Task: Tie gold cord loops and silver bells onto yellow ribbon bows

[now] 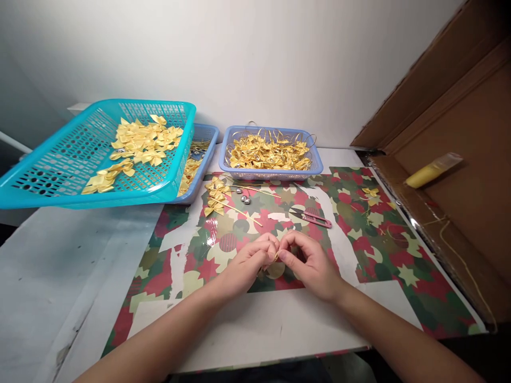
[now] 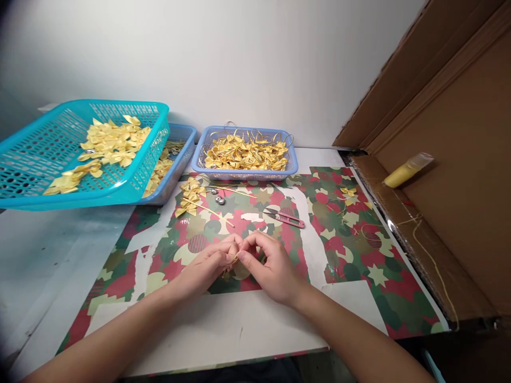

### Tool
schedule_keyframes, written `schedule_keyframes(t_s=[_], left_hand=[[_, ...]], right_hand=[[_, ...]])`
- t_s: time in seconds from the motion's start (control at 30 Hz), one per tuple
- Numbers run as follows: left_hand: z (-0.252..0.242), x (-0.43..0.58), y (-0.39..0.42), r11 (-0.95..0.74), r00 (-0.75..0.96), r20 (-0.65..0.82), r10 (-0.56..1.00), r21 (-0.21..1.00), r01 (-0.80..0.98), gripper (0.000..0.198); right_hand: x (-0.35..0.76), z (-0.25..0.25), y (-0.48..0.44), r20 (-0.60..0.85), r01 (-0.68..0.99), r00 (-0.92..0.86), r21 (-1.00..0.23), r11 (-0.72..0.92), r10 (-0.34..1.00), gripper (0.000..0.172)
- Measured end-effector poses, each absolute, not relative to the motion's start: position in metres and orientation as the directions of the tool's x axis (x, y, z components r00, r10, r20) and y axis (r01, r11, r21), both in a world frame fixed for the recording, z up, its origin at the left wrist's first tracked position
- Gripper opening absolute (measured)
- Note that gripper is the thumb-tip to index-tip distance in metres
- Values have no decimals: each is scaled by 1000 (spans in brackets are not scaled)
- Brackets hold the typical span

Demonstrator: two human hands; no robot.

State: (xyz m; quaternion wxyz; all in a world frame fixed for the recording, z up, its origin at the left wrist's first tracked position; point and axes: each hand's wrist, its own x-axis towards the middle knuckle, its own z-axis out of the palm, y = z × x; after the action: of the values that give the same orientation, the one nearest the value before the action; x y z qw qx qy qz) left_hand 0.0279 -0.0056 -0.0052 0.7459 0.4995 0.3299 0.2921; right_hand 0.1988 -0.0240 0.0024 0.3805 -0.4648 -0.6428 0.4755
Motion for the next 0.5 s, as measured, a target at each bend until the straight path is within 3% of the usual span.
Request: schedule_keyframes(t_s=[0.33,0.5], left_hand=[[-6,28,-6,354,603,-222,766,929,-108,21],[-9,27,-6,342,583,-214,784,932,-118,23]], right_hand=[[190,2,-26,101,240,-181,-960,144,978,13],[191,-1,-26,224,324,-169,-907,268,960,13]])
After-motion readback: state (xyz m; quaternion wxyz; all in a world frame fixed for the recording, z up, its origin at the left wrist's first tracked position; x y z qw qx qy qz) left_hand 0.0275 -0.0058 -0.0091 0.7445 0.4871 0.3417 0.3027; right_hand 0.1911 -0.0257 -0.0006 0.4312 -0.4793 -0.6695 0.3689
